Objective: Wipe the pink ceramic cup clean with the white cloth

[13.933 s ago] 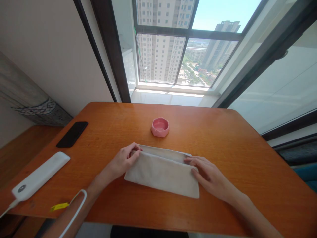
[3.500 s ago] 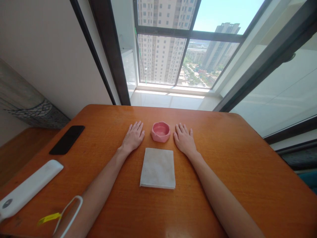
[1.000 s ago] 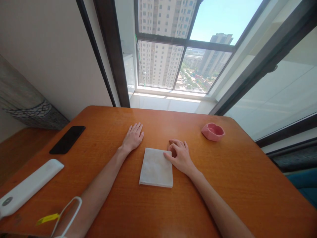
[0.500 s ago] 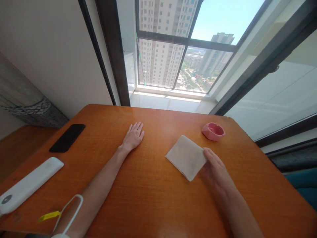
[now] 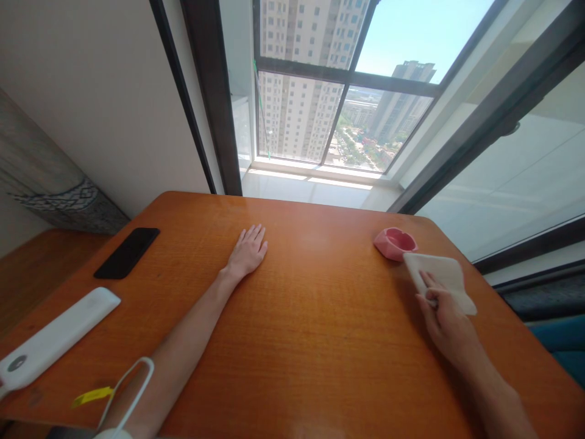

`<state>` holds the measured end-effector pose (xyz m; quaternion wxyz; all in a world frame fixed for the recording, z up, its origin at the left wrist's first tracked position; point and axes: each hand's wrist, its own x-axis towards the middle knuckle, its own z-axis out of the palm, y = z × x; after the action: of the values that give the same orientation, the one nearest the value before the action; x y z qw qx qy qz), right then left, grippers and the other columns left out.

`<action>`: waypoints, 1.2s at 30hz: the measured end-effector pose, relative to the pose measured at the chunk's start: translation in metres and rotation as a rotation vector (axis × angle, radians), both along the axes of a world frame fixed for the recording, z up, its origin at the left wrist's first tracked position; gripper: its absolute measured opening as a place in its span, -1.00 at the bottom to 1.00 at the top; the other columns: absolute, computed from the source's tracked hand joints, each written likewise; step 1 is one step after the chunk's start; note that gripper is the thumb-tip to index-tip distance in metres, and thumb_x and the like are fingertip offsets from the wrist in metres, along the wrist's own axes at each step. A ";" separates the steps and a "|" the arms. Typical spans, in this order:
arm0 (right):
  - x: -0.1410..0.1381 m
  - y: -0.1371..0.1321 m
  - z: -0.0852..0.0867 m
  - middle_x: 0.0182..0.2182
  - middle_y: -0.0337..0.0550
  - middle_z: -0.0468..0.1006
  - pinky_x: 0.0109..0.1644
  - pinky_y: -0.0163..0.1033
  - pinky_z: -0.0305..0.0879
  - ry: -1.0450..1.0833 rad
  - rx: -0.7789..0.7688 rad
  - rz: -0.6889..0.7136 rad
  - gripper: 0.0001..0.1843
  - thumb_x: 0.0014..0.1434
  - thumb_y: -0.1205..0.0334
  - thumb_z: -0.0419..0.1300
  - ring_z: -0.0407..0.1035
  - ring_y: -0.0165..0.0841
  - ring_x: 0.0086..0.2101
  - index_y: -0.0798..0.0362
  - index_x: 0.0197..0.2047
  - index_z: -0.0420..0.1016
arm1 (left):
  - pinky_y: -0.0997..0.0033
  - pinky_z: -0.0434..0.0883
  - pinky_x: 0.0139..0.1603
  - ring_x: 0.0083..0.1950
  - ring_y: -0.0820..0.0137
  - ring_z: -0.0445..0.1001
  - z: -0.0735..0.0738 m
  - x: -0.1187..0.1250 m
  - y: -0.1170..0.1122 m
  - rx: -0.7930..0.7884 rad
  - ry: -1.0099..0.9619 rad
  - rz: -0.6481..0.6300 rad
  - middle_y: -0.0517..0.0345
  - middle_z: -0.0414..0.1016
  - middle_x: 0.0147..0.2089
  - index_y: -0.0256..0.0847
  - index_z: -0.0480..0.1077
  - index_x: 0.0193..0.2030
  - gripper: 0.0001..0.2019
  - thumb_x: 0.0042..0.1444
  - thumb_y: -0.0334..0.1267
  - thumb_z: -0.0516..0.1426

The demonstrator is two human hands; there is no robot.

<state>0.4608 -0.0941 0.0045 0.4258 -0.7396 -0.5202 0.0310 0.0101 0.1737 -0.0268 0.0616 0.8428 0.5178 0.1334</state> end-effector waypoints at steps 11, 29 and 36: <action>0.025 0.032 -0.010 0.46 0.32 0.36 0.55 0.28 0.09 -0.336 -0.191 -0.009 -0.32 0.49 -0.19 -0.14 0.15 0.08 0.51 0.12 0.34 0.40 | -0.07 0.01 0.72 0.69 0.07 0.10 0.002 0.000 -0.001 0.000 0.016 0.001 -0.15 0.14 0.66 -0.40 0.20 0.57 -0.39 0.51 -0.14 -0.11; -0.052 0.077 -0.003 0.57 0.36 0.12 0.58 0.38 -0.10 -0.611 -0.182 -0.207 -0.22 0.56 -0.02 -0.24 -0.15 0.14 0.59 0.36 0.59 0.11 | -0.10 -0.01 0.72 0.69 0.04 0.09 -0.001 0.001 -0.001 0.000 -0.001 -0.002 -0.18 0.13 0.66 -0.42 0.20 0.57 -0.38 0.51 -0.14 -0.12; -0.153 0.148 -0.009 0.57 0.24 0.16 0.57 0.25 0.03 -0.611 -0.362 0.168 -0.29 0.58 0.03 -0.20 -0.02 0.09 0.56 0.30 0.57 0.17 | -0.09 0.03 0.71 0.69 0.07 0.11 0.000 0.000 -0.001 0.005 0.003 -0.001 -0.15 0.15 0.65 -0.36 0.21 0.57 -0.39 0.50 -0.14 -0.11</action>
<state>0.3080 0.0536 -0.0041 0.1090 -0.7327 -0.6686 -0.0648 0.0105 0.1729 -0.0264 0.0585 0.8435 0.5171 0.1333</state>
